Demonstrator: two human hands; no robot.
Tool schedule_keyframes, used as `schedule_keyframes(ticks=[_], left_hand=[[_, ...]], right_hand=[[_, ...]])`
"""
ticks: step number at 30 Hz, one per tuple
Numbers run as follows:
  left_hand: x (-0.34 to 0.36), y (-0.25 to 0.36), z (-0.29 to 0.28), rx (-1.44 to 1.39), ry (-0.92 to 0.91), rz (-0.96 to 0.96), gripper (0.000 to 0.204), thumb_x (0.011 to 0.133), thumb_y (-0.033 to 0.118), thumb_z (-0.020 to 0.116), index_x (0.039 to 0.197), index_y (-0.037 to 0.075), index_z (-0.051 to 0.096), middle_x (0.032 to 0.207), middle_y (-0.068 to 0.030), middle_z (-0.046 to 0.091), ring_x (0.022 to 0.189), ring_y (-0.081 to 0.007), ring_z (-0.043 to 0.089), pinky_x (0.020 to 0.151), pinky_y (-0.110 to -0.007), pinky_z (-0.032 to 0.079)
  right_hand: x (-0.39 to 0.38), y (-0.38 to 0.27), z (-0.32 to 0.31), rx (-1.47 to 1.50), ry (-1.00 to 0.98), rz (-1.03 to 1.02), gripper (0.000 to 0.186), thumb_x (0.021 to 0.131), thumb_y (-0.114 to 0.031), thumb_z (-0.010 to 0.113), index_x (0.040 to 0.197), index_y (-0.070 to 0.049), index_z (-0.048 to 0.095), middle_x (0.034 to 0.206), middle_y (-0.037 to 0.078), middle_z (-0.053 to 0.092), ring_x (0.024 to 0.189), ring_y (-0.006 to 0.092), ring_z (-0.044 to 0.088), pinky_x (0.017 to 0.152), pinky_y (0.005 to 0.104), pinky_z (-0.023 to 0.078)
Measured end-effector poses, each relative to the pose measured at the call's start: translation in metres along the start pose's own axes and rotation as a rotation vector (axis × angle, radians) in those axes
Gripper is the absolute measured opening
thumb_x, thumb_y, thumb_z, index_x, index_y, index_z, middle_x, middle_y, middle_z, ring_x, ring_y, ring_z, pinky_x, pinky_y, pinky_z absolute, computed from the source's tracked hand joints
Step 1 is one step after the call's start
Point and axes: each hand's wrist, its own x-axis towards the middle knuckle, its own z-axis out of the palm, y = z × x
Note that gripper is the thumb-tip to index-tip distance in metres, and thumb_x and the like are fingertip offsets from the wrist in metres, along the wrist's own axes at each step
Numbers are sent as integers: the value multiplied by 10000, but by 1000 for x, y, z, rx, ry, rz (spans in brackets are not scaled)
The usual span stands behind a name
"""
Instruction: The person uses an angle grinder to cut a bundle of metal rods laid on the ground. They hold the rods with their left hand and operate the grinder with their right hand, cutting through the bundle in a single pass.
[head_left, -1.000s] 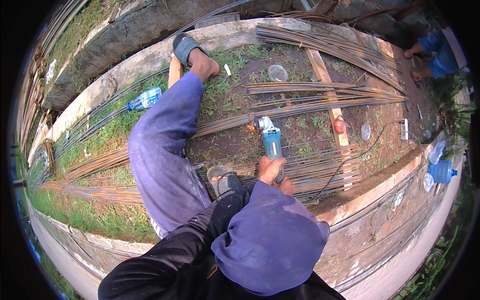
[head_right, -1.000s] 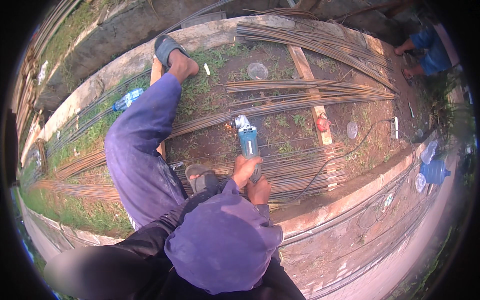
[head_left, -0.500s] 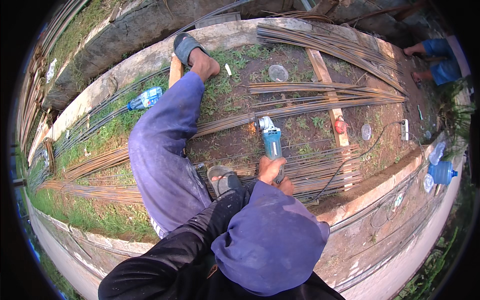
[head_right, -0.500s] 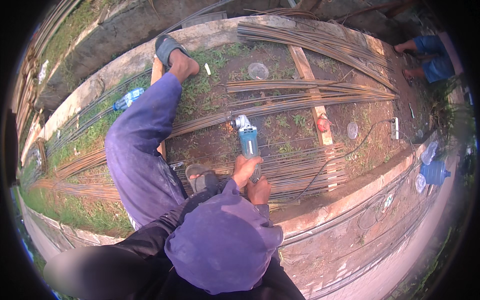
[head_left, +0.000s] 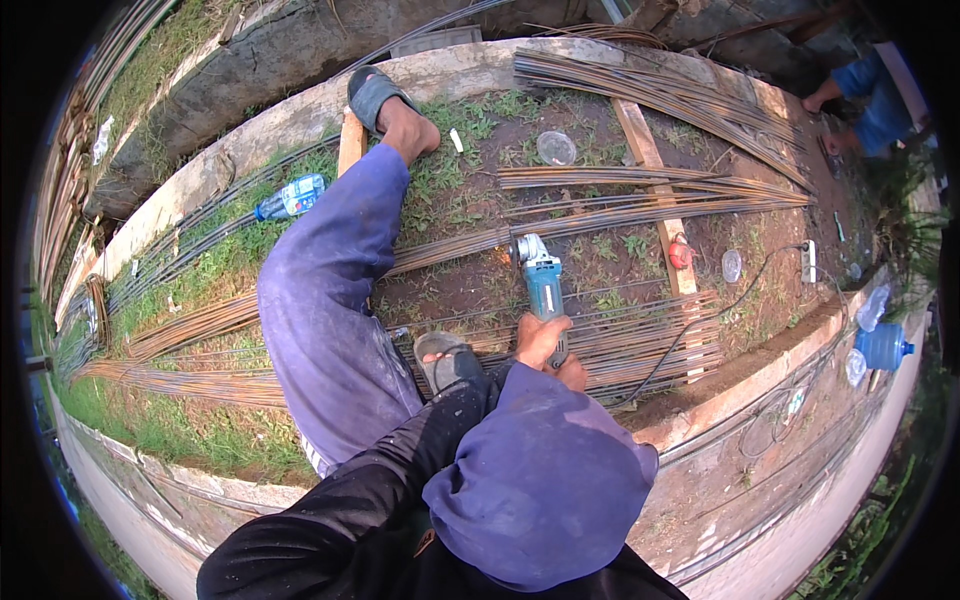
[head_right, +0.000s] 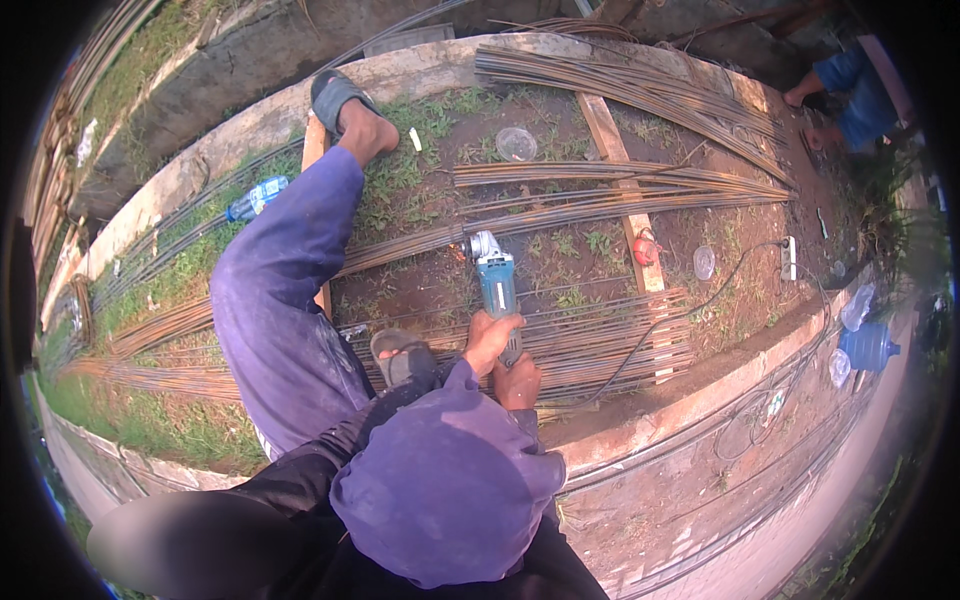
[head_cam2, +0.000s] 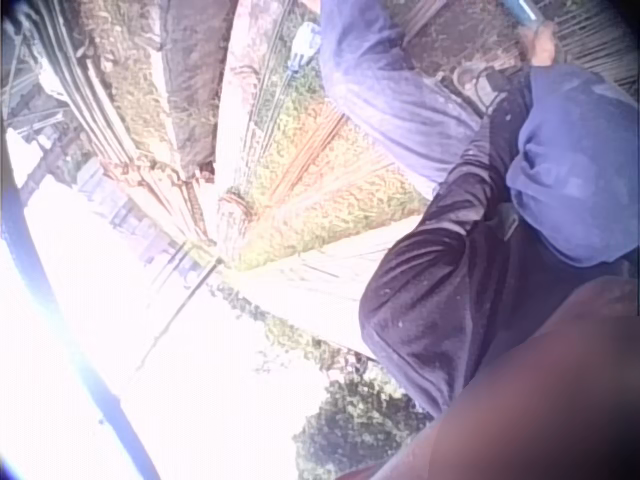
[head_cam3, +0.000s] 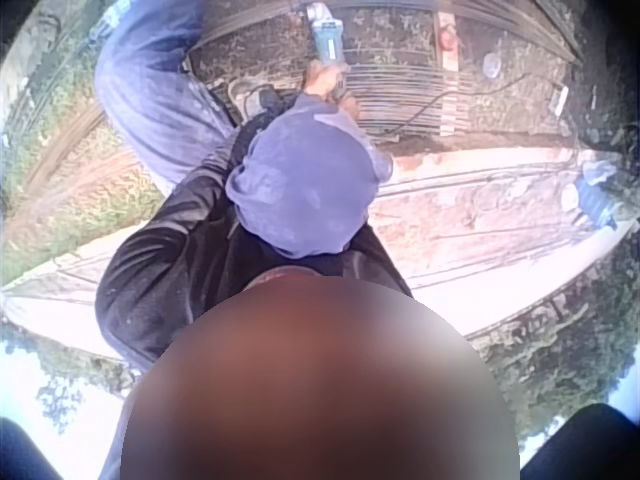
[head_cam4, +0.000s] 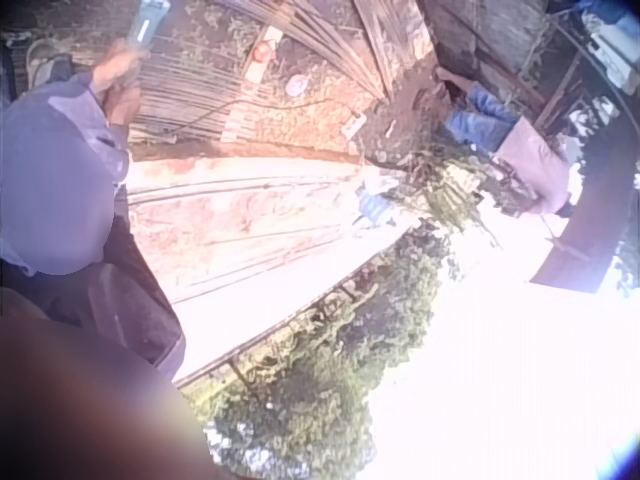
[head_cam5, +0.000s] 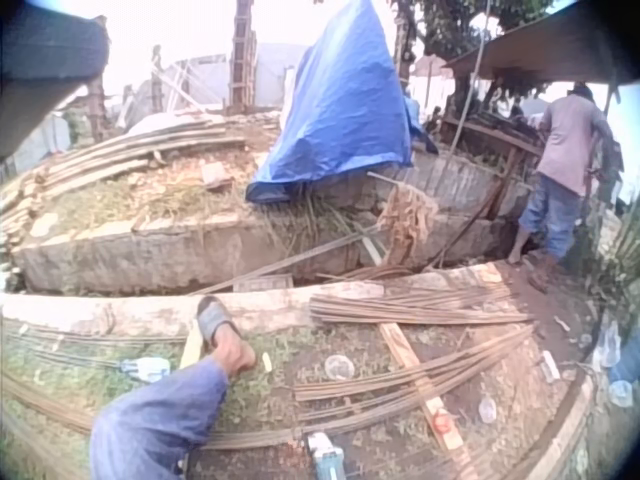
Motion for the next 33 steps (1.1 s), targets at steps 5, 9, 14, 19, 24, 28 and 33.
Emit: schedule_keyframes(ticks=[5, 9, 14, 19, 24, 28, 33], left_hand=[[0, 0, -2, -36, -14, 15, 165, 734, 168, 732, 798, 40, 649, 727, -25, 614, 660, -139, 568, 611, -339, 431], [-4, 3, -1, -48, 17, -11, 166, 732, 170, 732, 793, 38, 650, 726, -24, 616, 660, -140, 571, 610, -338, 431], [-11, 13, 1, -89, 36, -65, 171, 731, 176, 734, 781, 31, 657, 713, -29, 617, 642, -139, 568, 601, -337, 430], [-6, 7, 1, -50, 33, -43, 171, 731, 178, 734, 776, 30, 659, 713, -28, 617, 636, -131, 562, 594, -338, 426], [-2, 3, 1, -25, 17, -9, 163, 731, 176, 731, 765, 37, 653, 711, -18, 612, 636, -127, 556, 590, -337, 421], [-5, 7, -4, -41, -3, 13, 157, 733, 172, 728, 763, 39, 650, 706, -16, 607, 634, -131, 553, 587, -341, 417], [-7, 11, -1, -26, -10, 3, 161, 730, 170, 733, 778, 35, 658, 721, -26, 620, 646, -134, 560, 597, -343, 421]], right_hand=[[-3, -2, 0, 24, -11, 5, 417, 720, -306, 775, 833, 62, 615, 798, 306, 659, 825, 479, 657, 721, 519, 517], [-5, -15, -8, 5, -13, 22, 423, 721, -309, 780, 831, 65, 617, 805, 311, 659, 829, 478, 659, 723, 516, 520], [-4, -17, -10, -22, -5, 23, 423, 717, -304, 786, 833, 68, 621, 795, 315, 658, 821, 478, 661, 712, 517, 520], [-2, -5, -3, 23, 9, 23, 420, 717, -300, 788, 835, 67, 622, 787, 314, 657, 814, 479, 661, 707, 517, 521], [-1, -4, -5, 16, -19, -2, 419, 714, -297, 791, 835, 66, 619, 801, 312, 659, 828, 479, 659, 719, 522, 518], [-4, -16, -10, -22, -42, 21, 423, 716, -298, 792, 832, 68, 615, 813, 312, 660, 837, 479, 657, 726, 527, 514], [-2, -9, -8, -20, -25, 7, 434, 719, -305, 790, 835, 73, 615, 807, 313, 659, 830, 483, 656, 721, 526, 514]])
